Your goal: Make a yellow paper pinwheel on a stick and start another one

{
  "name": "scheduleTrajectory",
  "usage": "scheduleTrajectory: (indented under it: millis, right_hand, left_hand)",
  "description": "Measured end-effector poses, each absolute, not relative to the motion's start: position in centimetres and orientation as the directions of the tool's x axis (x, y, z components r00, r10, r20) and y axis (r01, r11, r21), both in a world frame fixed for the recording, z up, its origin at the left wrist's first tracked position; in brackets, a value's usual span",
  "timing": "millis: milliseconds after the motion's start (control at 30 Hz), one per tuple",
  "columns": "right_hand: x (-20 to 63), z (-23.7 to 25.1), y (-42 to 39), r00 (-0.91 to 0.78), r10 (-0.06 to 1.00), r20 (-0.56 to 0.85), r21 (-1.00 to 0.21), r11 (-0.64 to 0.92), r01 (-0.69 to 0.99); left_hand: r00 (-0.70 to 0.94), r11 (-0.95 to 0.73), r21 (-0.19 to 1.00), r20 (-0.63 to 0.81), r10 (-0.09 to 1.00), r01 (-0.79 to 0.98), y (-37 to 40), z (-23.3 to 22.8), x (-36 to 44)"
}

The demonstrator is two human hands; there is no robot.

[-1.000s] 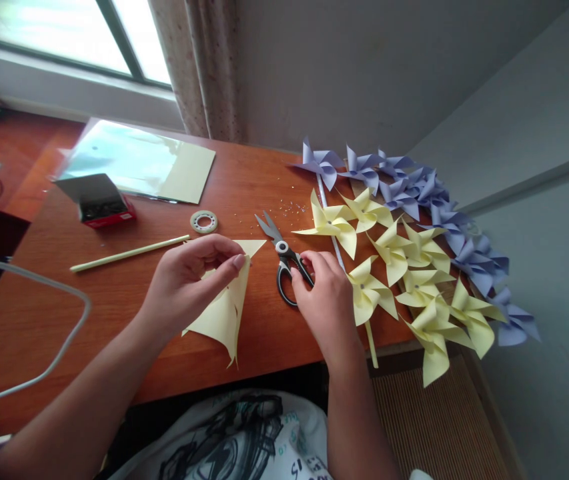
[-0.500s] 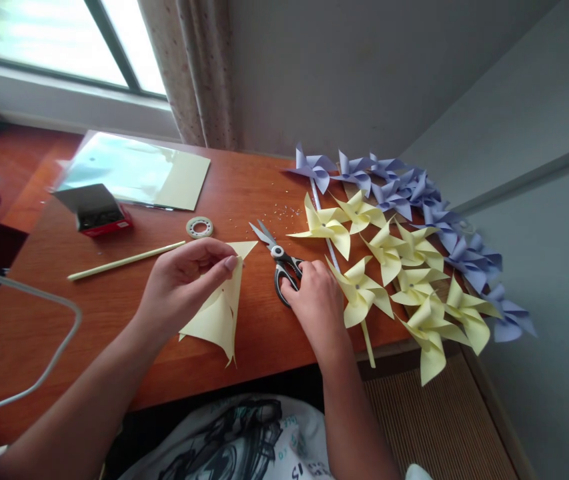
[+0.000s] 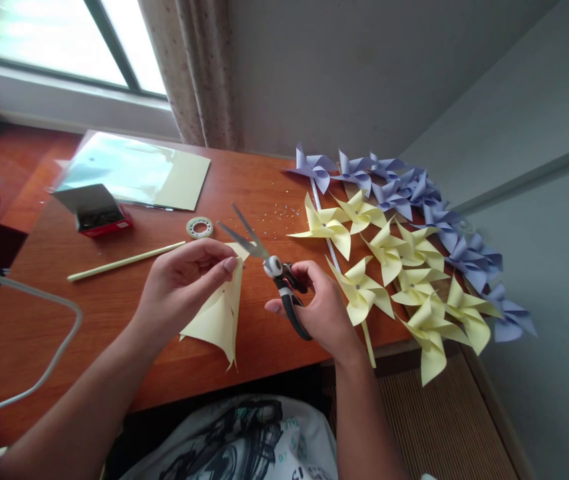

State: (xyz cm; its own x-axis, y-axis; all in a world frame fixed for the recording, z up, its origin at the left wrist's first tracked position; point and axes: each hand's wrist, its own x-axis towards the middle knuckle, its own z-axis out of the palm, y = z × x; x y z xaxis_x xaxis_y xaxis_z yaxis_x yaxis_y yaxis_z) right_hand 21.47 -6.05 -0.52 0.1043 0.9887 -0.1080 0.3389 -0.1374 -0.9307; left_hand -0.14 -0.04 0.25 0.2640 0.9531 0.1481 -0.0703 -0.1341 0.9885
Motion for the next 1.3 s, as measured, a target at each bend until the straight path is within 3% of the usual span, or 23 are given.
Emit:
scheduleTrajectory:
  millis: [133, 333, 600, 1300]
  right_hand:
    - [21.2, -0.3, -6.1, 0.1, 0.995, 0.024, -0.843, -0.034, 0.537]
    - [21.2, 0.4, -5.9, 0.055, 0.988, 0.147, -0.735, 0.072, 0.675]
    - [21.3, 0.6, -5.9, 0.009, 0.979, 0.204, -0.705, 0.141, 0.695]
    - [21.5, 1.2, -6.0, -0.021, 0.985, 0.173, -0.707, 0.139, 0.693]
  left_hand:
    - [0.284, -0.143, 0.984, 0.168, 0.944, -0.109, 0.0, 0.1, -0.2]
    - [0.289, -0.186, 0.974, 0.217, 0.932, -0.133, -0.2, 0.1, -0.3]
    - [0.257, -0.225, 0.971, 0.24, 0.936, -0.088, -0.2, 0.6, -0.2]
    - [0.252, -0.265, 0.962, 0.273, 0.928, -0.066, -0.2, 0.9, -0.1]
